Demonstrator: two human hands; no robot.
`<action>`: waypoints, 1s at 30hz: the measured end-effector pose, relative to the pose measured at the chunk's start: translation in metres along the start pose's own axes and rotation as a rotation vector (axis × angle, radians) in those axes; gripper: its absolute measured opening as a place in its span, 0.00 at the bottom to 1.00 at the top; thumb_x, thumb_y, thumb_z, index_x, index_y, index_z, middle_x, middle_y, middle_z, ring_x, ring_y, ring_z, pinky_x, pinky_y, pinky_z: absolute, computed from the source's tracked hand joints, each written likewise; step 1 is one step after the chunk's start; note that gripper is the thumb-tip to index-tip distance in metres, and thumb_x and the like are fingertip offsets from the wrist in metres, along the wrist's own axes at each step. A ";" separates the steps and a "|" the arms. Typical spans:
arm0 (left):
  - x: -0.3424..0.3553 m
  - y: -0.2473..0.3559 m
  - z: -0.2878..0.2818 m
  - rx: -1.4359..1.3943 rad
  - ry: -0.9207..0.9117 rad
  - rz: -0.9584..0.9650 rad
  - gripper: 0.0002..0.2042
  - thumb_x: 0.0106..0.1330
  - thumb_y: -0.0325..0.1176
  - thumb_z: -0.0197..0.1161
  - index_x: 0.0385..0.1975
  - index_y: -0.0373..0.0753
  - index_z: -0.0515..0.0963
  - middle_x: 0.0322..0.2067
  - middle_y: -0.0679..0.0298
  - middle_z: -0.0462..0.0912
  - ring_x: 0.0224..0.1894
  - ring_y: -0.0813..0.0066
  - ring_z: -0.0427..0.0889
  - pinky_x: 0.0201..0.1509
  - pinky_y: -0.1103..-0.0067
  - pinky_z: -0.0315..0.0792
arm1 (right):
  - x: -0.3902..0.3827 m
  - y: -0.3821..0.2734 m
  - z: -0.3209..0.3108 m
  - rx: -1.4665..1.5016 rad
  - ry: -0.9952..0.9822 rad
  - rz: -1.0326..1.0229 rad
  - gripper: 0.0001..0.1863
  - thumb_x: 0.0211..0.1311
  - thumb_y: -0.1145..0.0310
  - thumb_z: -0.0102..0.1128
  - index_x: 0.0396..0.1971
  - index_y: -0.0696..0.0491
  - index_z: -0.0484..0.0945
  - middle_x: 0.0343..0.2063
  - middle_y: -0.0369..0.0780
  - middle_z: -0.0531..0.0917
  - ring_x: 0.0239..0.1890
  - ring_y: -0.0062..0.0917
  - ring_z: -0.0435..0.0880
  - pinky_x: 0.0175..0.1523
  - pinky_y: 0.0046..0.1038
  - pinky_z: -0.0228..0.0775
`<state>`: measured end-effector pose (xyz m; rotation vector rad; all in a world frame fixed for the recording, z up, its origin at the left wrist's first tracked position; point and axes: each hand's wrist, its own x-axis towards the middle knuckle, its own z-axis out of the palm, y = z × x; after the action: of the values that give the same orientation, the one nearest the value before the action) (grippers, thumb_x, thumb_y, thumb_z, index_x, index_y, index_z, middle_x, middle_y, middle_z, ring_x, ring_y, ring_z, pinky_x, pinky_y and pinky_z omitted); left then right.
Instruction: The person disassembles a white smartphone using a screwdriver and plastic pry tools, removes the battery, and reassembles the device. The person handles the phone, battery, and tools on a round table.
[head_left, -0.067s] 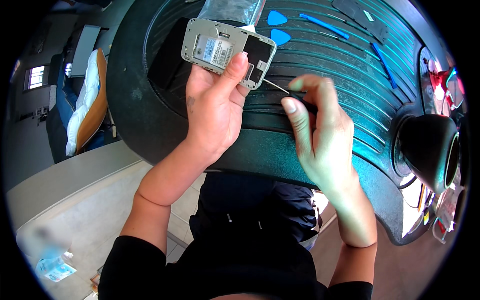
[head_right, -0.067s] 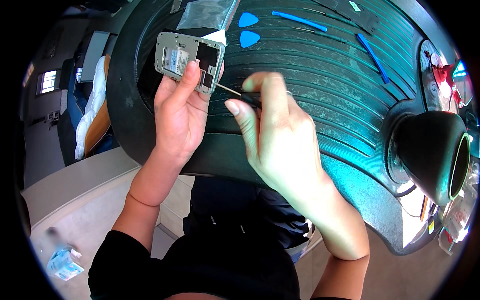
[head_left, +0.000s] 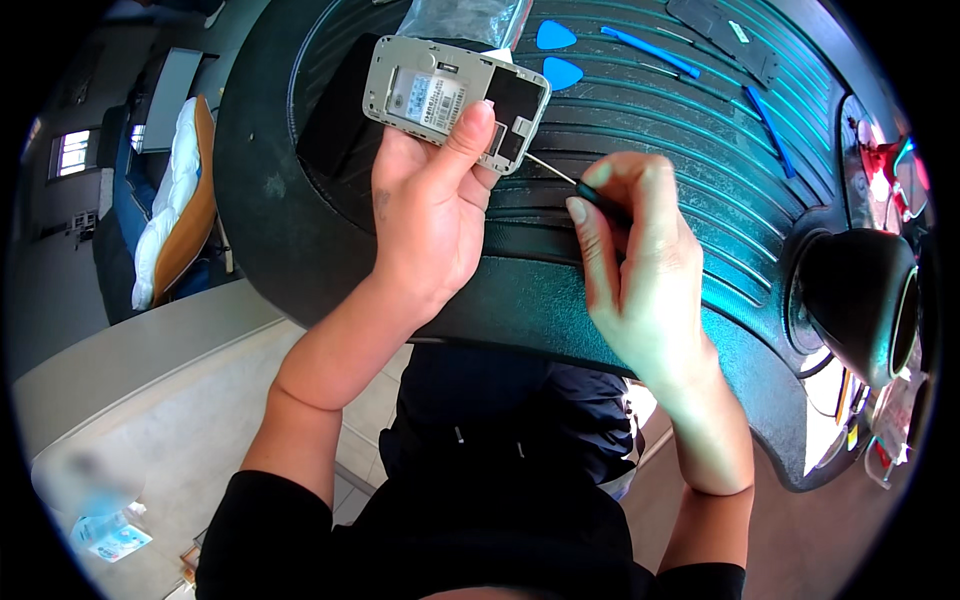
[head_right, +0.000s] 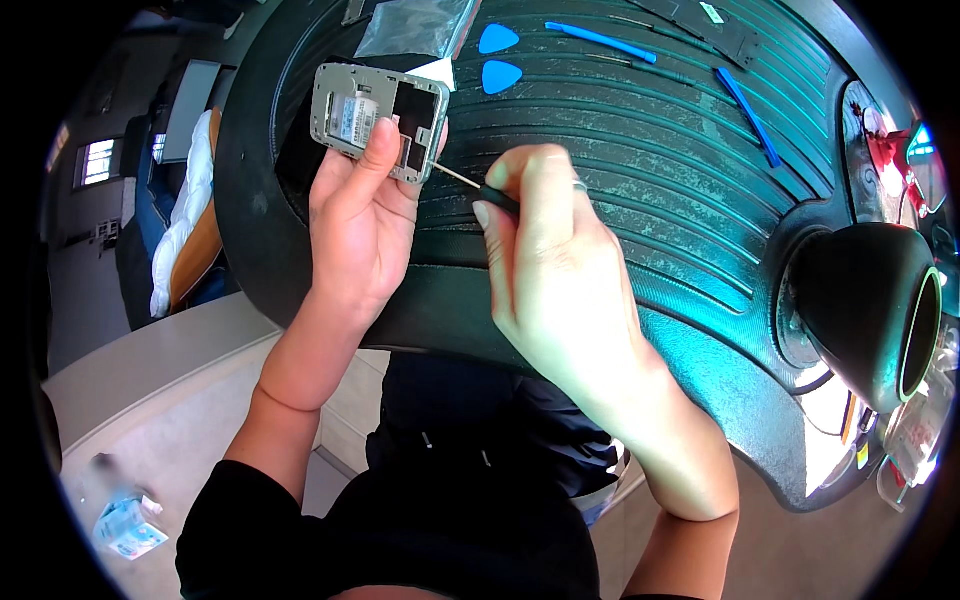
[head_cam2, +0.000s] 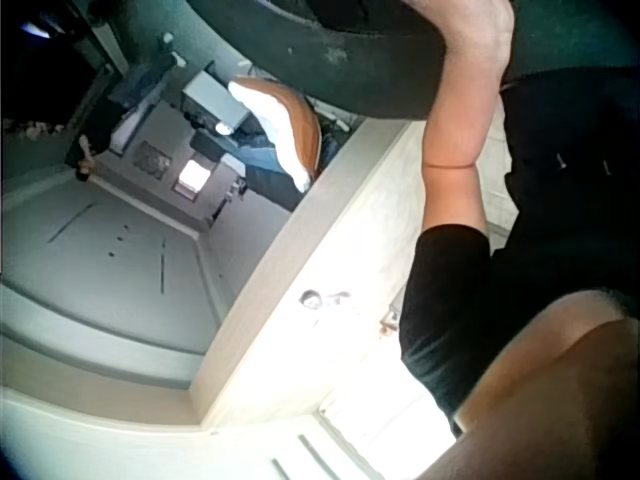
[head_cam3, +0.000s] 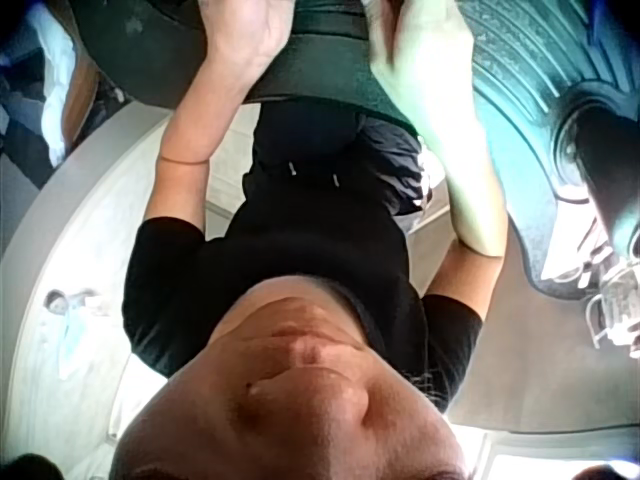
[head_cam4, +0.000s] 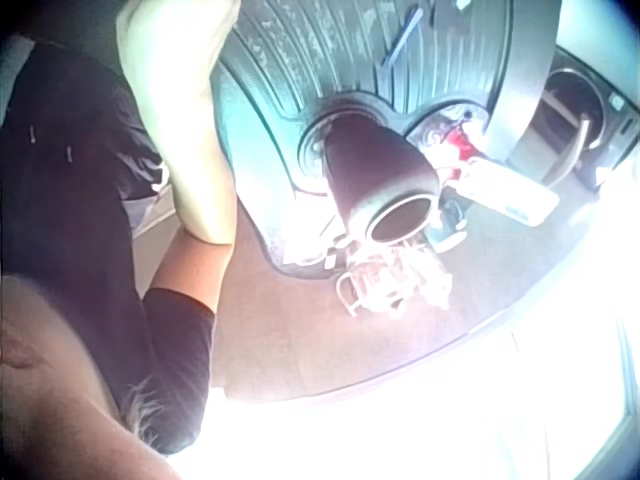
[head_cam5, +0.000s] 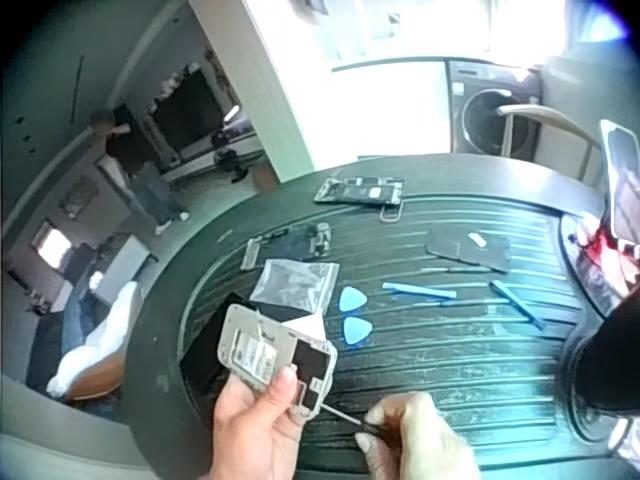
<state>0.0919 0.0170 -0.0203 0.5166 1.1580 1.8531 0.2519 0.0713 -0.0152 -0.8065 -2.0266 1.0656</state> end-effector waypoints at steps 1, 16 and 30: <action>0.000 0.000 0.000 0.003 0.001 -0.001 0.18 0.71 0.29 0.57 0.57 0.32 0.65 0.49 0.58 0.78 0.51 0.72 0.80 0.60 0.74 0.75 | 0.000 0.001 0.001 0.011 0.012 -0.018 0.11 0.62 0.76 0.62 0.38 0.57 0.67 0.24 0.45 0.77 0.23 0.40 0.80 0.28 0.36 0.72; -0.001 -0.002 0.002 0.014 -0.018 0.010 0.17 0.71 0.29 0.57 0.57 0.33 0.66 0.49 0.60 0.78 0.51 0.73 0.79 0.60 0.74 0.74 | -0.002 -0.002 -0.003 -0.050 -0.096 0.122 0.15 0.74 0.66 0.50 0.28 0.57 0.75 0.12 0.33 0.71 0.12 0.17 0.67 0.20 0.21 0.59; 0.013 0.016 -0.024 -0.091 -0.017 0.036 0.18 0.68 0.23 0.56 0.57 0.34 0.66 0.49 0.58 0.78 0.51 0.69 0.81 0.56 0.69 0.79 | 0.026 0.033 -0.042 -0.470 0.213 0.006 0.07 0.54 0.71 0.67 0.33 0.53 0.80 0.35 0.39 0.82 0.42 0.36 0.79 0.47 0.35 0.65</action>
<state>0.0605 0.0131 -0.0186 0.5036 1.0540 1.9187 0.2777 0.1246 -0.0188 -1.1098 -2.1120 0.4770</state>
